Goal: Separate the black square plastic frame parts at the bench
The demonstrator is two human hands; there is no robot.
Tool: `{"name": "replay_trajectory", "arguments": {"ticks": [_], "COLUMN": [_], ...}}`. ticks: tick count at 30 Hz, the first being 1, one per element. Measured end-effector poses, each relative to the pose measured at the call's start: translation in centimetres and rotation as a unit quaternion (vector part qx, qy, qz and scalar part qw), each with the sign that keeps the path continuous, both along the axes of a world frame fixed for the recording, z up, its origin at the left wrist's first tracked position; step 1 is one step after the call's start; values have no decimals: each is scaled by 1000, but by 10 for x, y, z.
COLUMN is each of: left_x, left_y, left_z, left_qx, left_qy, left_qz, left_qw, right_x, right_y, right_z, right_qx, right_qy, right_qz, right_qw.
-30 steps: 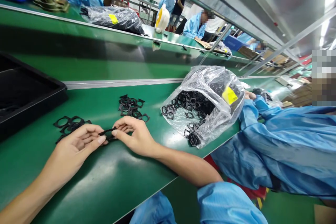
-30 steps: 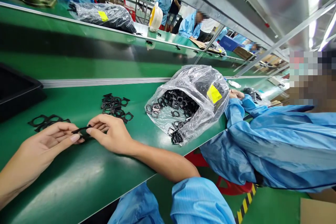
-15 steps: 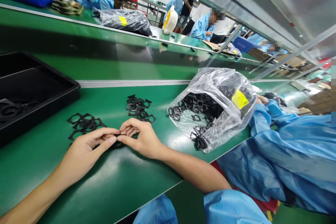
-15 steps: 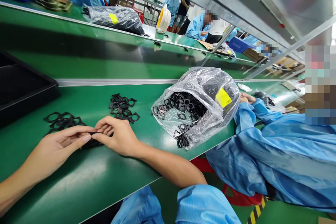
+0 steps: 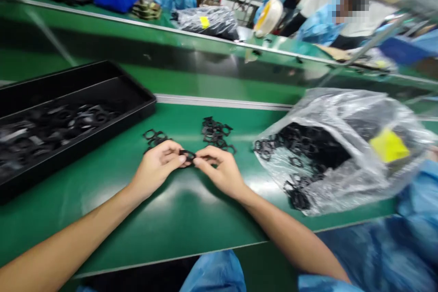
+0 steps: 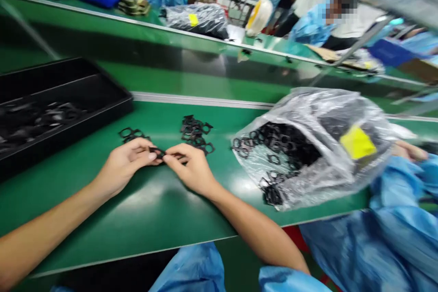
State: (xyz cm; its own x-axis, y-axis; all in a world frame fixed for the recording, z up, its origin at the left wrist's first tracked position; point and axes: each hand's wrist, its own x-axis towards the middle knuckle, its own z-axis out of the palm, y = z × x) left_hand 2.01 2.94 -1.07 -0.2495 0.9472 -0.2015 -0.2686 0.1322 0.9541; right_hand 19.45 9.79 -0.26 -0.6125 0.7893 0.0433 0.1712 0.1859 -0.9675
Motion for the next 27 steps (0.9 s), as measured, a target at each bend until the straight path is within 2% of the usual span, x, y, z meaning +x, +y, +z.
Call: {"name": "replay_trajectory", "arguments": {"ticks": [6, 12, 15, 18, 22, 27], "left_x": [-7, -11, -11, -12, -12, -13], "left_y": [10, 12, 11, 10, 10, 12], "left_z": [-6, -6, -5, -3, -2, -3], "left_qx": [48, 67, 60, 62, 60, 48], "left_qy": [-24, -76, -64, -48, -53, -75], "left_qz": [-23, -64, -63, -52, -54, -60], "left_qw": [998, 993, 994, 996, 995, 994], "right_x": [-4, -4, -5, -5, -4, -5], "right_y": [12, 11, 11, 12, 14, 13], "right_z": [1, 4, 7, 11, 14, 13], "right_qx": [2, 12, -48, -119, -136, -134], "right_qy": [24, 26, 39, 47, 40, 32], "right_qz": [6, -12, -14, 15, 44, 25], "right_qw": [1000, 1000, 998, 992, 989, 990]}}
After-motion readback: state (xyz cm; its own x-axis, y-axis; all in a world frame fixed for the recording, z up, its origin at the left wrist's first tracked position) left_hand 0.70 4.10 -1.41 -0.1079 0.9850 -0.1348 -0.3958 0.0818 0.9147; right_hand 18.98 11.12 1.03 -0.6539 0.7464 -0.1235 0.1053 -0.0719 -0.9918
